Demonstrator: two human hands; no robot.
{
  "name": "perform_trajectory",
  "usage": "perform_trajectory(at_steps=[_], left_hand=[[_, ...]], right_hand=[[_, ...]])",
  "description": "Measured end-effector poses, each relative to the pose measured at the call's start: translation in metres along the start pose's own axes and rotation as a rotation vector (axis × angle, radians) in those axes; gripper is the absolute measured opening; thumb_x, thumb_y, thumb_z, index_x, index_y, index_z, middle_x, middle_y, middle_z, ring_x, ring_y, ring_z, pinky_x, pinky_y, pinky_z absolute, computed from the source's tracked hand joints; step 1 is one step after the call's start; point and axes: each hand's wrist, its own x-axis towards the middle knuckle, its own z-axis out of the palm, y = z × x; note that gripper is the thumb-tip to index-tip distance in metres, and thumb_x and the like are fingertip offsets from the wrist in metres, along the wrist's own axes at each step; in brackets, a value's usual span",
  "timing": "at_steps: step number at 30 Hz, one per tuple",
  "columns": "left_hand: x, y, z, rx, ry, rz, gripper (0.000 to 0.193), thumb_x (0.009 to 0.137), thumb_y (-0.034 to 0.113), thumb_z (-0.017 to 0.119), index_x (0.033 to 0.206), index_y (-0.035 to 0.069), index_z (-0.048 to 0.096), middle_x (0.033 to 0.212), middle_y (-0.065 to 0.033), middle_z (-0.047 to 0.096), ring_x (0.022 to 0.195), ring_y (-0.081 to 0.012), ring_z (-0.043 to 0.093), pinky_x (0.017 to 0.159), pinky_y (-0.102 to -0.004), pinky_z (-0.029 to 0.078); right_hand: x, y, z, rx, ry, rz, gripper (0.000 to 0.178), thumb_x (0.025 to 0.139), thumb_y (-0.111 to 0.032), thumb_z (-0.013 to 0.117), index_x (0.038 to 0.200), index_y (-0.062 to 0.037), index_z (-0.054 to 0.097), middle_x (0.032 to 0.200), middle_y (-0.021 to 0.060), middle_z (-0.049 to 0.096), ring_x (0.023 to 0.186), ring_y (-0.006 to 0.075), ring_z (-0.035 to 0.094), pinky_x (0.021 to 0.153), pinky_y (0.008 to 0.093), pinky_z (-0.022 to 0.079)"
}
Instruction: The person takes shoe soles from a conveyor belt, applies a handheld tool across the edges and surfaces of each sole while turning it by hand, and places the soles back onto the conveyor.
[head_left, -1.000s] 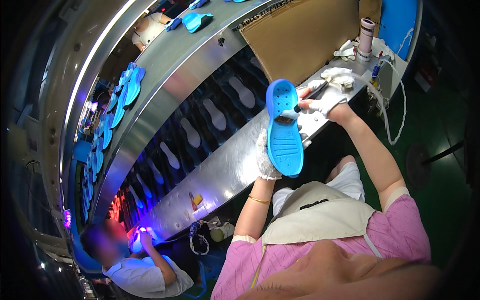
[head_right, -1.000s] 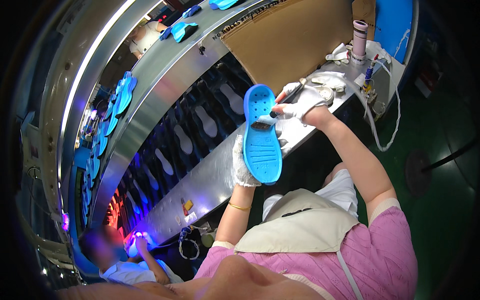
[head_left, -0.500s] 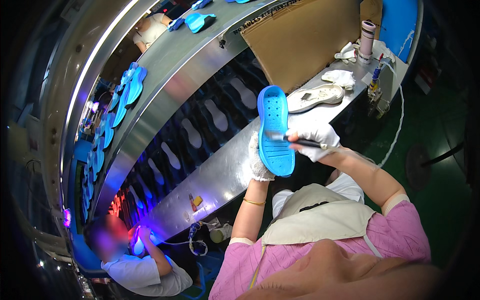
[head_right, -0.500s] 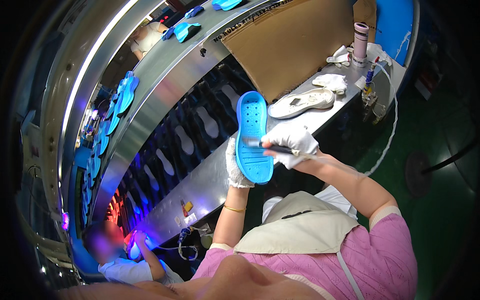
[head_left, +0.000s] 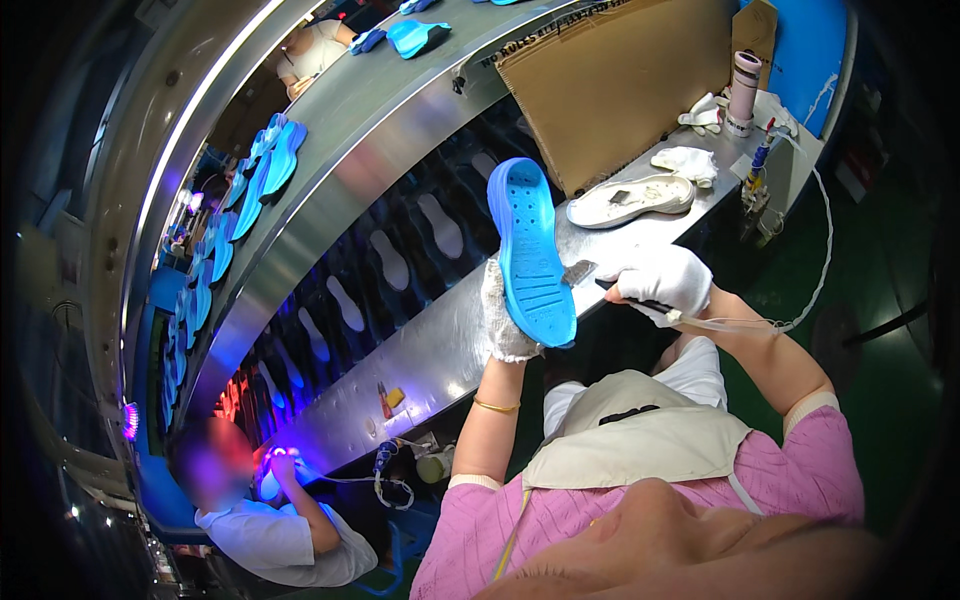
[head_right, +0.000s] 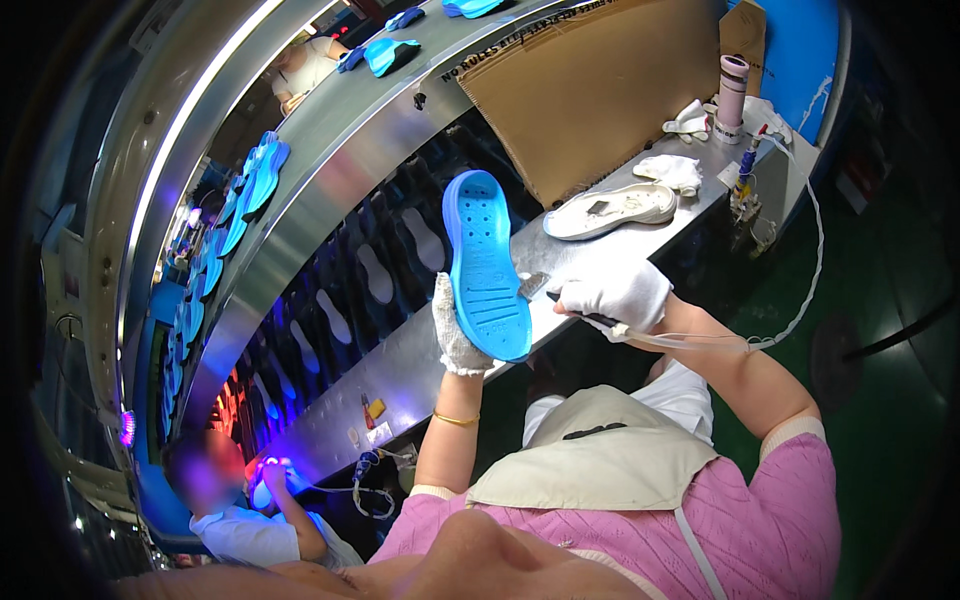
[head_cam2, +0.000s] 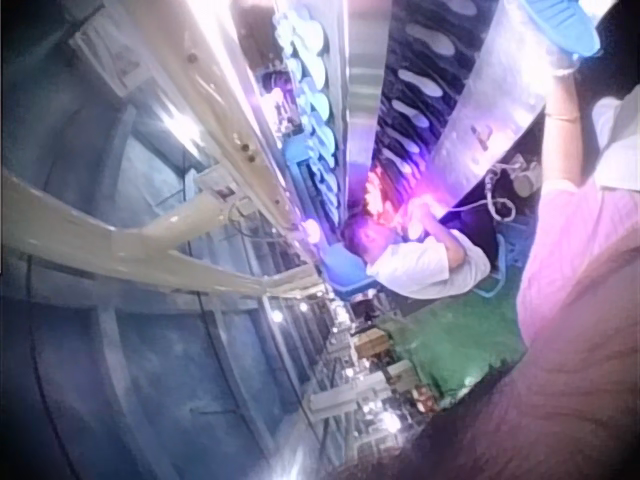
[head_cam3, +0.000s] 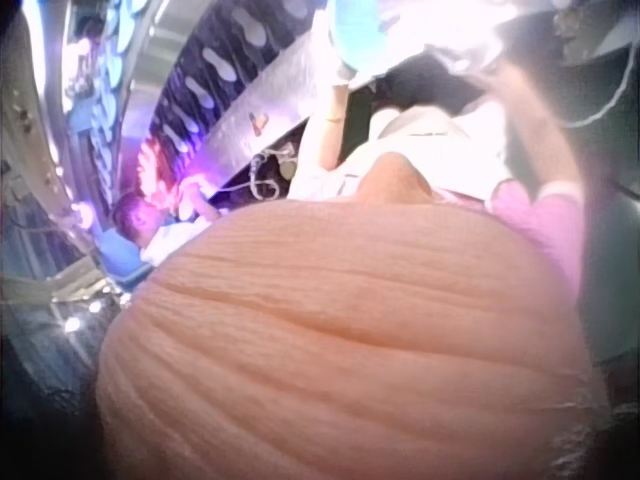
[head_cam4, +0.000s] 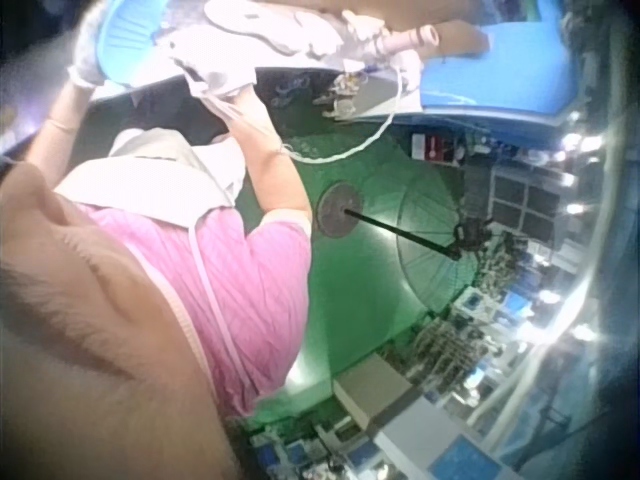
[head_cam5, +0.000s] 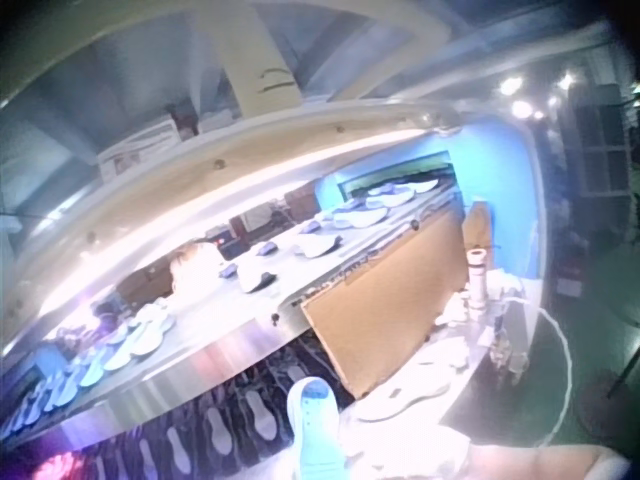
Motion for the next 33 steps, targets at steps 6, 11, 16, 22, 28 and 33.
perform_trajectory(at_steps=[6, 11, 16, 22, 28, 33], left_hand=[[0.004, 0.003, 0.009, 0.087, 0.12, 0.099, 0.065, 0.097, 0.056, 0.04, 0.134, 0.004, 0.05, 0.117, -0.0155, 0.064, 0.099, -0.0297, 0.066, 0.089, -0.0443, 0.054], [0.005, 0.03, 0.02, 0.179, 0.13, 0.086, 0.076, 0.094, 0.062, 0.038, 0.14, 0.001, 0.043, 0.125, -0.0224, 0.06, 0.104, -0.038, 0.064, 0.094, -0.0491, 0.052], [0.023, 0.077, 0.051, 0.082, -0.16, 0.168, 0.084, 0.092, 0.066, 0.035, 0.141, -0.002, 0.04, 0.125, -0.0229, 0.058, 0.102, -0.0393, 0.064, 0.094, -0.0546, 0.051], [0.112, 0.214, 0.097, -0.134, -0.268, 0.342, 0.087, 0.094, 0.07, 0.025, 0.147, 0.002, 0.029, 0.142, -0.0233, 0.043, 0.127, -0.0455, 0.044, 0.105, -0.0606, 0.038], [0.147, 0.245, 0.064, 0.188, -0.128, 0.514, 0.079, 0.09, 0.055, 0.047, 0.147, 0.005, 0.024, 0.148, -0.0161, 0.029, 0.133, -0.0395, 0.029, 0.114, -0.0494, 0.024], [0.113, 0.265, 0.042, 1.246, 0.002, 0.94, 0.034, 0.087, 0.018, 0.068, 0.118, 0.005, 0.064, 0.113, -0.0165, 0.065, 0.104, -0.0303, 0.062, 0.096, -0.0385, 0.046]], right_hand=[[0.015, -0.006, 0.008, -0.088, 0.003, 0.038, 0.02, 0.077, -0.007, 0.071, 0.097, -0.0095, 0.069, 0.094, 0.009, 0.07, 0.081, 0.0244, 0.068, 0.067, 0.0309, 0.053], [0.007, -0.024, -0.001, 0.169, -0.062, 0.106, 0.02, 0.073, 0.002, 0.072, 0.089, -0.008, 0.068, 0.084, 0.0094, 0.069, 0.077, 0.0263, 0.068, 0.068, 0.0318, 0.053], [0.006, -0.031, -0.028, 0.043, 0.194, 0.252, 0.02, 0.069, 0.003, 0.078, 0.084, -0.0069, 0.068, 0.086, 0.012, 0.069, 0.077, 0.0259, 0.068, 0.072, 0.0302, 0.053], [0.01, -0.038, -0.026, 0.127, 0.275, 0.318, 0.023, 0.07, 0.005, 0.079, 0.086, -0.0065, 0.067, 0.09, 0.0111, 0.068, 0.081, 0.0216, 0.065, 0.075, 0.0295, 0.051], [0.005, -0.028, -0.014, 0.124, 0.252, 0.352, 0.026, 0.07, 0.01, 0.076, 0.087, -0.0052, 0.063, 0.097, 0.0126, 0.065, 0.086, 0.0214, 0.065, 0.077, 0.0298, 0.052], [0.003, -0.011, -0.007, 0.401, 0.303, 0.475, 0.027, 0.072, 0.012, 0.074, 0.086, -0.0065, 0.062, 0.094, 0.0075, 0.063, 0.086, 0.0184, 0.061, 0.081, 0.0292, 0.049]])
